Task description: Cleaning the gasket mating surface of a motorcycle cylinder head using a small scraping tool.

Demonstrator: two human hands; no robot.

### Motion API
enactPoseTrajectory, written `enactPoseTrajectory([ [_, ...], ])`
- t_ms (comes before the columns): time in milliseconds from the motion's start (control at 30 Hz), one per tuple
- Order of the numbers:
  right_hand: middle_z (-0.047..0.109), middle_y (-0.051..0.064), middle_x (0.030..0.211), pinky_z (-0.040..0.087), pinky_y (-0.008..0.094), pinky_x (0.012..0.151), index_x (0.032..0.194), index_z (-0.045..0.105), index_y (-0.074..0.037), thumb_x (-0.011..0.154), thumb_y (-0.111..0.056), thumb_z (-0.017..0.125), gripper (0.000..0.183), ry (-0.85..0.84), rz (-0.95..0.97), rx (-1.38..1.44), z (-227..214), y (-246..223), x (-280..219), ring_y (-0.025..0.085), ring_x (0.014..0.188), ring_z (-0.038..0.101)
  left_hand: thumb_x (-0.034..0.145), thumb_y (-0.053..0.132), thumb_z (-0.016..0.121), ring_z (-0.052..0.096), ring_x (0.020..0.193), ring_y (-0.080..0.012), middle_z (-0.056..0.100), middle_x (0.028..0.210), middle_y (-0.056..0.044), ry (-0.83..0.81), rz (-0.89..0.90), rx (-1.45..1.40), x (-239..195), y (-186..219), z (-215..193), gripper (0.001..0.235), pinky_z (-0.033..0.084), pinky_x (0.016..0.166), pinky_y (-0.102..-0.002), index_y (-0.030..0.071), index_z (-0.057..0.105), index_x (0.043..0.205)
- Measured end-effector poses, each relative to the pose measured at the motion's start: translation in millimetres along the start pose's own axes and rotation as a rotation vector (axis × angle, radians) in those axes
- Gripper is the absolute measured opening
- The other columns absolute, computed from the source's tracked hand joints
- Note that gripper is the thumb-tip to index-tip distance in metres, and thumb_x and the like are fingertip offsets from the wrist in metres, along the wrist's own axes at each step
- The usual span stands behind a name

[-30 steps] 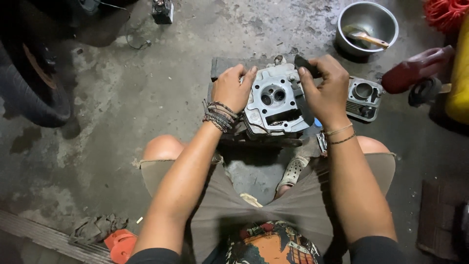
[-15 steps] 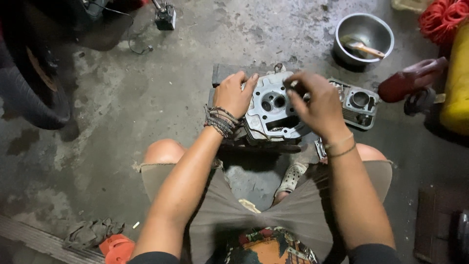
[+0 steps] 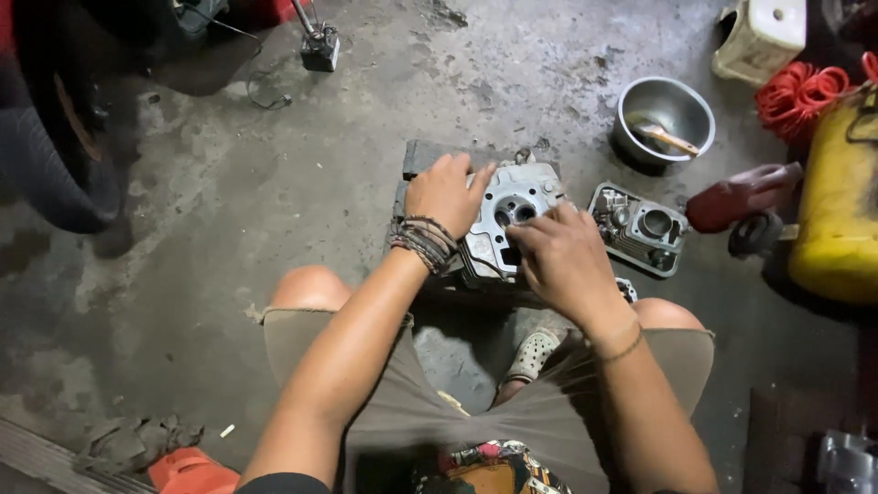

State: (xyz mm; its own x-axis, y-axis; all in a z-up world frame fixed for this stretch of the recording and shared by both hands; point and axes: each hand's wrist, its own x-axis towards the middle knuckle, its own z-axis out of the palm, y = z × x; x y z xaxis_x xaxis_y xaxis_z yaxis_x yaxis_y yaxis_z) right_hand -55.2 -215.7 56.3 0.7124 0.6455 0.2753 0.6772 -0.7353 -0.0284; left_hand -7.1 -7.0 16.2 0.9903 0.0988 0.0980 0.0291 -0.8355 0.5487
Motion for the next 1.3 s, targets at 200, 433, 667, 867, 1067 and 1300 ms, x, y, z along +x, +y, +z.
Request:
enactPoseTrajectory([
  [200,0.076,0.01,0.107,0.04,0.047,0.099,0.144,0.056,-0.003,0.096,-0.033,0.057,0.056,-0.055,0.045,-0.035,-5.0,-25.9,3.2,0.025,0.12,0.061,0.098,0.06,0.044,0.072,0.092,-0.0444,0.064,0.095,-0.013,0.002,0.016,0.003,1.5,1.3,3.8,0.05,0.056,0.08,-0.058,0.013,0.06,0.095],
  [433,0.077,0.012,0.103,0.034,0.052,0.107,0.151,0.045,0.004,0.101,-0.045,0.05,0.07,-0.208,0.154,-0.016,-15.4,-31.6,3.9,0.028,0.125,0.059,0.098,0.061,0.043,0.073,0.088,-0.0432,0.064,0.092,-0.01,0.012,0.004,-0.001,6.0,-7.4,16.4,0.05,0.057,0.077,-0.056,0.015,0.061,0.095],
  [667,0.078,0.014,0.098,0.03,0.053,0.112,0.151,0.043,0.006,0.102,-0.042,0.052,0.069,-0.155,0.163,0.015,-23.3,-30.5,4.0,0.028,0.124,0.059,0.098,0.065,0.041,0.073,0.089,-0.0439,0.067,0.092,-0.013,0.035,0.004,0.004,9.9,-6.9,18.7,0.055,0.057,0.077,-0.058,0.015,0.061,0.094],
  [867,0.078,0.011,0.1,0.03,0.054,0.113,0.152,0.044,0.006,0.102,-0.04,0.051,0.068,-0.13,0.193,0.014,-20.0,-31.0,0.6,0.027,0.121,0.059,0.097,0.065,0.042,0.072,0.094,-0.0451,0.068,0.099,-0.014,-0.021,-0.014,-0.027,8.2,-5.0,14.9,0.055,0.056,0.083,-0.059,0.015,0.064,0.097],
  [1067,0.077,0.01,0.1,0.032,0.053,0.111,0.151,0.045,0.004,0.103,-0.043,0.049,0.068,-0.099,0.208,-0.045,-1.5,-34.1,1.1,0.025,0.119,0.059,0.097,0.068,0.038,0.072,0.097,-0.0442,0.069,0.102,-0.012,-0.061,-0.052,-0.039,6.7,-9.7,17.1,0.059,0.056,0.085,-0.058,0.016,0.065,0.101],
  [1300,0.077,0.011,0.092,0.04,0.048,0.093,0.148,0.051,0.002,0.105,-0.034,0.049,0.057,-0.041,0.187,-0.117,-7.8,-38.9,4.9,0.028,0.108,0.063,0.098,0.065,0.038,0.071,0.1,-0.043,0.07,0.104,-0.011,-0.082,-0.056,-0.039,8.3,-7.3,12.4,0.057,0.056,0.086,-0.056,0.016,0.067,0.104],
])
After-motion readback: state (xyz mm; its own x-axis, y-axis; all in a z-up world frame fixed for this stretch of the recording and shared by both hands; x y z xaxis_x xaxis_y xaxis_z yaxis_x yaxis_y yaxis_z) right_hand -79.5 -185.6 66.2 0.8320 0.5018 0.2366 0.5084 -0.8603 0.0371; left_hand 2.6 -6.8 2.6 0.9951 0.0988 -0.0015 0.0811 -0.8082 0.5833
